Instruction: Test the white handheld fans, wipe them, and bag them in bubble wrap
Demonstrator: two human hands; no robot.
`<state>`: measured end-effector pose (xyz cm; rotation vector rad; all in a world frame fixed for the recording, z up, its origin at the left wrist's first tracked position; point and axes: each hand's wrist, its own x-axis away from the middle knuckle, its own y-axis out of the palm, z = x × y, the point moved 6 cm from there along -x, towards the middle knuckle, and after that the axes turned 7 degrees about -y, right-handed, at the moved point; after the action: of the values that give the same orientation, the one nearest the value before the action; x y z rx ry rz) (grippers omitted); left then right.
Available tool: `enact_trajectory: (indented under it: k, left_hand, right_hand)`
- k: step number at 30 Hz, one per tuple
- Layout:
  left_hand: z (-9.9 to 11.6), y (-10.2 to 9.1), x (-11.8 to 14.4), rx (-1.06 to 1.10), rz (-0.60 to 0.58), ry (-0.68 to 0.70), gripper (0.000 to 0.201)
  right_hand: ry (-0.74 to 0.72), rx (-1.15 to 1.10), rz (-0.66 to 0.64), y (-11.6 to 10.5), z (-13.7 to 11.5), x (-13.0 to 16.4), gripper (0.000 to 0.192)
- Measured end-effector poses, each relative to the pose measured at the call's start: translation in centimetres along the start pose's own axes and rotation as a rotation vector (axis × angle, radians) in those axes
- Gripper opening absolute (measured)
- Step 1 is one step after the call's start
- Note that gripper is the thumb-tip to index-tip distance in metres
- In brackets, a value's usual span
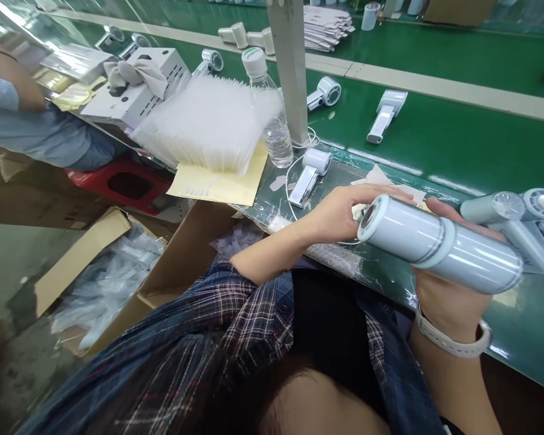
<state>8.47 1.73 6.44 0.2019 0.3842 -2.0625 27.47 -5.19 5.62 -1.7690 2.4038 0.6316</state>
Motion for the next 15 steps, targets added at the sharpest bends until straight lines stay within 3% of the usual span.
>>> enact_trajectory:
  k: [3,7,15]
  left_hand:
    - [-0.2,0.0,0.1,-0.102,0.065,0.263,0.033]
    - [-0.3,0.0,0.5,-0.249,0.152,0.486,0.031]
    - [0.0,-0.3,1.9,-0.420,0.233,0.514,0.035]
  right_hand:
    - [-0.280,0.111,-0.082,0.8,-1.1,0.3,0.045]
    - [-0.384,0.176,-0.129,1.0,-1.0,0.5,0.031]
    - [-0.392,0.146,-0.155,0.9,-0.7,1.0,0.028]
